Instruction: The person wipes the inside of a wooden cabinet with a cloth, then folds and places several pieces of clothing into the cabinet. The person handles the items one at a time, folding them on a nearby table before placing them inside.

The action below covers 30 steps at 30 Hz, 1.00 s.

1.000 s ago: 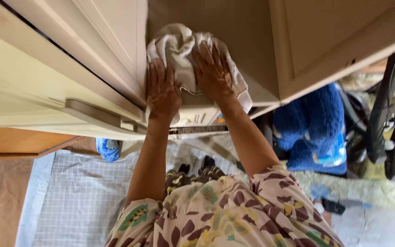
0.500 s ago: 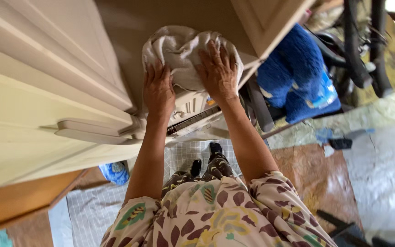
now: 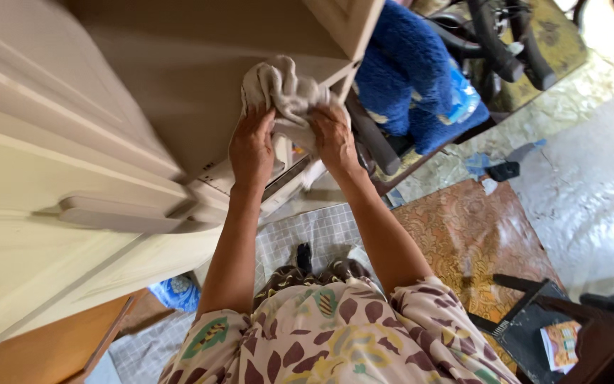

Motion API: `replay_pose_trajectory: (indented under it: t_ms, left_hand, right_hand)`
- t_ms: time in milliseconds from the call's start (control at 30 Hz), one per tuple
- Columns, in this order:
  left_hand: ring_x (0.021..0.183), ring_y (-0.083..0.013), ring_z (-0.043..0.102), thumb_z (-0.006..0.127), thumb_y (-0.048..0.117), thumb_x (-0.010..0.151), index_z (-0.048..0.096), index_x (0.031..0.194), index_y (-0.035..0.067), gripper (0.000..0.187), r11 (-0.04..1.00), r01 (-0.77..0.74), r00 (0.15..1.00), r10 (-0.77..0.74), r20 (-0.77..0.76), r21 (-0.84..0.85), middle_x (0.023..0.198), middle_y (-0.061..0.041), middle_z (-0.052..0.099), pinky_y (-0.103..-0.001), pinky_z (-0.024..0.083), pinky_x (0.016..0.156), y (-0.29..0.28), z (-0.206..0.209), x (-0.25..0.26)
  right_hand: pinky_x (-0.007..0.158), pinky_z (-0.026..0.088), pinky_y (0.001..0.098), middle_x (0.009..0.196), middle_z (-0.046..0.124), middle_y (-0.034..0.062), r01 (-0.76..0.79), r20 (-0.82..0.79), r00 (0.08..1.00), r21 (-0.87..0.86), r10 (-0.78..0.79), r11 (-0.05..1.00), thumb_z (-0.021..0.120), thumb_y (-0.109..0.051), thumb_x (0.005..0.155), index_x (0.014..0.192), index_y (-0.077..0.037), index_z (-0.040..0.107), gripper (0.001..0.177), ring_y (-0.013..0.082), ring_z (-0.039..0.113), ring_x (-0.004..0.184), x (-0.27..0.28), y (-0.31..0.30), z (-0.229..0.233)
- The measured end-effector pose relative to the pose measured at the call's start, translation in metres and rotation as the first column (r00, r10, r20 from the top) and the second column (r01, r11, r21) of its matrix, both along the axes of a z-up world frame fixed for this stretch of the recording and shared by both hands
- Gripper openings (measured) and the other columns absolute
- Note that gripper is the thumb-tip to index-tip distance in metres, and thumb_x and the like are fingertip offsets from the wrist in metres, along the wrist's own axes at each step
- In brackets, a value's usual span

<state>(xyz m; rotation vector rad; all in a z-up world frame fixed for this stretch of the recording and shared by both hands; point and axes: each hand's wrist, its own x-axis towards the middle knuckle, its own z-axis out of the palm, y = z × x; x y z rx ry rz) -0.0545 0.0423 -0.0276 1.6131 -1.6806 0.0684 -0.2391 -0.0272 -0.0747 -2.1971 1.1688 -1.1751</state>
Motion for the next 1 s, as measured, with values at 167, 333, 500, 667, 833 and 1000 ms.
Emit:
replay_pose_trajectory:
  t_ms: [167,333,500,667,833,1000]
  left_hand:
    - [0.111,-0.0274,0.071,0.061,-0.001,0.099,0.071,0.129,0.01,0.033,0.979,0.154,0.96,-0.116,-0.255,0.136,0.126,-0.013,0.072,-0.039,0.057,0.098,0.006,0.002,-0.041]
    - [0.118,-0.0329,0.069,0.062,0.0,0.098,0.071,0.127,0.009,0.032,0.958,0.28,0.934,-0.285,-0.214,-0.055,0.127,-0.016,0.072,-0.041,0.056,0.101,0.001,-0.001,-0.098]
    - [0.125,-0.0332,0.066,0.062,0.008,0.104,0.072,0.127,0.01,0.025,0.892,0.451,0.857,-0.429,-0.285,0.015,0.129,-0.017,0.07,-0.041,0.054,0.103,0.012,0.005,-0.173]
    - [0.129,-0.0329,0.064,0.061,0.009,0.104,0.072,0.128,0.009,0.026,0.788,0.615,0.748,-0.589,-0.307,-0.012,0.126,-0.015,0.073,-0.043,0.05,0.11,0.044,0.004,-0.258]
    - [0.128,-0.0332,0.065,0.059,0.009,0.106,0.07,0.128,0.008,0.025,0.674,0.739,0.633,-0.697,-0.336,-0.006,0.128,-0.017,0.071,-0.04,0.054,0.106,0.082,0.006,-0.326]
    - [0.125,-0.0333,0.066,0.058,0.008,0.105,0.071,0.129,0.008,0.027,0.599,0.8,0.578,-0.752,-0.317,0.038,0.128,-0.019,0.071,-0.041,0.054,0.102,0.122,0.005,-0.378]
  right_hand:
    - [0.098,0.055,0.0358,0.123,0.071,0.0154,0.082,0.183,0.978,0.117,-0.103,0.99,0.063,-0.009,0.102,0.117,-0.001,0.073,0.02,0.0326,0.071,0.112,-0.051,0.02,-0.013]
    - [0.099,0.054,0.0325,0.127,0.071,0.0121,0.23,0.278,0.921,0.18,-0.274,0.956,0.064,-0.009,0.103,0.119,-0.002,0.073,0.02,0.0245,0.069,0.115,-0.12,0.053,0.007]
    - [0.101,0.053,0.0321,0.13,0.07,0.0102,0.365,0.36,0.832,0.219,-0.423,0.905,0.066,-0.008,0.102,0.119,-0.003,0.074,0.019,0.0213,0.068,0.118,-0.193,0.115,0.028]
    - [0.101,0.054,0.0311,0.129,0.071,0.0083,0.537,0.393,0.711,0.231,-0.583,0.811,0.07,-0.011,0.101,0.116,-0.003,0.076,0.018,0.0195,0.069,0.116,-0.265,0.182,0.034]
    - [0.099,0.054,0.0303,0.129,0.071,0.0073,0.666,0.392,0.596,0.246,-0.701,0.704,0.071,-0.011,0.1,0.115,-0.004,0.076,0.017,0.0196,0.067,0.116,-0.322,0.243,0.032]
    - [0.1,0.054,0.0304,0.128,0.071,0.0074,0.761,0.386,0.52,0.196,-0.762,0.618,0.071,-0.01,0.1,0.114,-0.004,0.076,0.016,0.0193,0.069,0.116,-0.369,0.296,0.023]
